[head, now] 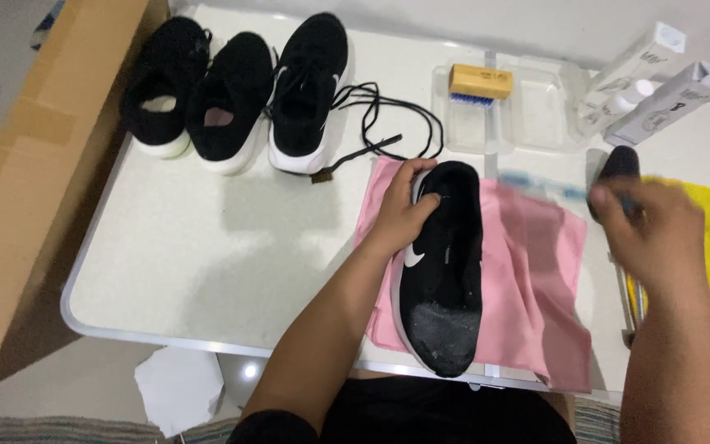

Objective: Cleaning a black sneaker using a toothbrush and cleaning solution on a service counter.

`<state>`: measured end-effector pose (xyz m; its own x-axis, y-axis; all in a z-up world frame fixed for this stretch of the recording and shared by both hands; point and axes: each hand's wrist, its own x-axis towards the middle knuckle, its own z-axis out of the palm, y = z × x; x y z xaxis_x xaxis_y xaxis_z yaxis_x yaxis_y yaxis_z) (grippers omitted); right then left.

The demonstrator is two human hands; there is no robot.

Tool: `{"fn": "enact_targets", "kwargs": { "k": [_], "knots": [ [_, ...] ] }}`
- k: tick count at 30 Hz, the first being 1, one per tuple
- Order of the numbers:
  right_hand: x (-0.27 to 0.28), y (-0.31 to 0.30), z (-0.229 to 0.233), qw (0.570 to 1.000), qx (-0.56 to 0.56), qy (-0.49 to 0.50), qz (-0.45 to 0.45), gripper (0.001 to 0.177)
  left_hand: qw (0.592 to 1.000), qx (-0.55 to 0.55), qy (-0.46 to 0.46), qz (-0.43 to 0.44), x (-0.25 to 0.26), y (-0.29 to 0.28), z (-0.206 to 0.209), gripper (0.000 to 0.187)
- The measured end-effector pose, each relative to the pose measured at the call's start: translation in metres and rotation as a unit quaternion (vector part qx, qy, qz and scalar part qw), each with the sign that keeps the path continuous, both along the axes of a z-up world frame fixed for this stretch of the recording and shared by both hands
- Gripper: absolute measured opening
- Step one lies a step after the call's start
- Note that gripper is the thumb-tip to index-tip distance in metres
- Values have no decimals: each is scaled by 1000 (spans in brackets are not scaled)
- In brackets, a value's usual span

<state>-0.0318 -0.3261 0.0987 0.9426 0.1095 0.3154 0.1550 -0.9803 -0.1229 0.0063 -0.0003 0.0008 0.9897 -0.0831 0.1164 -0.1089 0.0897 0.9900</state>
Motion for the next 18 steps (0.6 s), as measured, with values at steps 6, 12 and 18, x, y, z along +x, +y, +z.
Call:
{"fn": "enact_targets", "kwargs": {
  "k": [6, 12, 18],
  "knots": [
    [-124, 45, -41, 989, 122, 28, 73, 16, 1000, 3, 5, -3, -2, 1, 3, 49],
    [-144, 52, -66, 993, 113, -9, 24, 8, 1000, -5, -29, 6, 3, -2, -10, 47],
    [-146, 45, -55, 996, 55, -69, -1, 14, 1000, -10, -9, -1, -1, 0, -1, 47]
  ]
}}
